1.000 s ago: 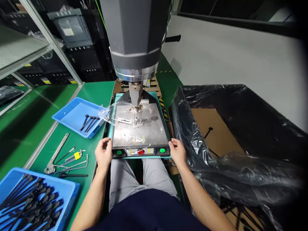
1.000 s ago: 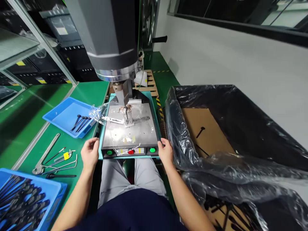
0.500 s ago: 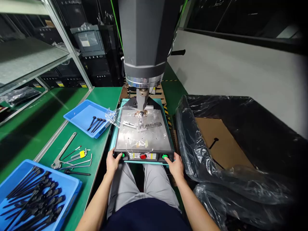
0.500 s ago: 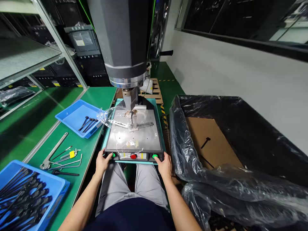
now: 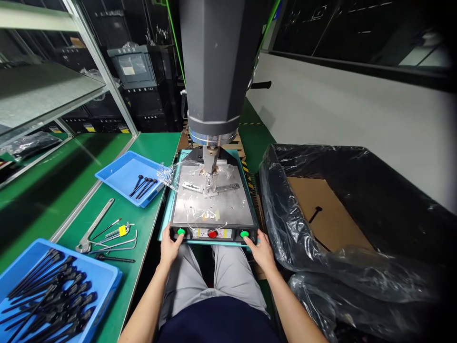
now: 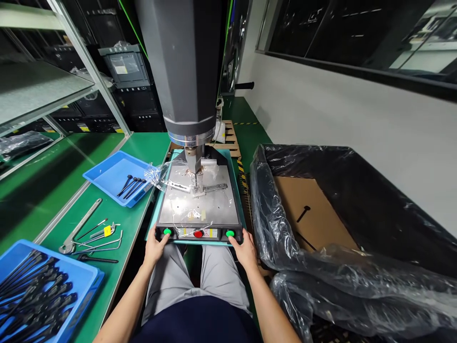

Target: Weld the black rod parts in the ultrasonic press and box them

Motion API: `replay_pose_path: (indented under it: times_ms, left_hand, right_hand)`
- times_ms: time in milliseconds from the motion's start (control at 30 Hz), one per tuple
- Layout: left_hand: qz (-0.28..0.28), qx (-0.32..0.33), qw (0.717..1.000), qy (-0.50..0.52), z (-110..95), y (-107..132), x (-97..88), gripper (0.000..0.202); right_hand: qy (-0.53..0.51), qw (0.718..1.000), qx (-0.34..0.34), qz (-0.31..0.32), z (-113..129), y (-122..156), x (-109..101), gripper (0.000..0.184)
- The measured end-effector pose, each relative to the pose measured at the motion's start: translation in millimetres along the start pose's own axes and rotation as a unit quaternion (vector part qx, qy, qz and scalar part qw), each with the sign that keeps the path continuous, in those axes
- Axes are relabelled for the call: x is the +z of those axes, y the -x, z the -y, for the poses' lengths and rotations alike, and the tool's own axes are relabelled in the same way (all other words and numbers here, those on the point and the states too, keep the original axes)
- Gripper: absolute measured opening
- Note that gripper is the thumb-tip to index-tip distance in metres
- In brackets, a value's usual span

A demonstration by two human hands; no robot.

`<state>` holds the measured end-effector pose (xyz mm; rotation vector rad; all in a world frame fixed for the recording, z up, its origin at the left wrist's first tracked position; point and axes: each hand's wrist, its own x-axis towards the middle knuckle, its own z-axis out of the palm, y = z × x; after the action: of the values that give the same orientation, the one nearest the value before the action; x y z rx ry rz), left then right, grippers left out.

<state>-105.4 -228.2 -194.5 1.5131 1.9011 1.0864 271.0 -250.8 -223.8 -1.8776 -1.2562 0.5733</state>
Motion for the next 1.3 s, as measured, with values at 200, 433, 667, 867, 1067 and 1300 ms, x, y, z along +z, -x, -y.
replay_pose_path:
  times_ms: [200,433,667,867,1067,1300]
  left_hand:
    - [0.017,-0.010,1.000,0.000,1,0,-0.3,0.070]
    - [0.021,-0.013,1.000,-0.004,7,0,1.7,0.075]
    - [0.022,-0.021,1.000,0.001,4,1,0.0,0.075]
    - [0.013,-0.016,1.000,0.006,4,0,-0.3,0.074]
    - [0.030,-0.024,0.999,-0.001,1,2,-3.2,0.077]
    - [0.039,-0.042,0.998,0.022,-3,3,-4.9,0.079]
  right_hand:
    - [-0.009,1.000,0.009,0.026,4,-1,-4,0.066]
    - [-0.012,1.000,0.013,0.017,8,0,-4,0.064]
    - [-0.008,1.000,0.015,0.020,10,0,-5,0.066]
    - [-0.016,0.999,0.010,0.035,9,0,-5,0.064]
    - [-0.021,0.999,0.011,0.025,7,-1,-4,0.063]
    - [-0.022,0.999,0.021,0.018,3,0,-1,0.068]
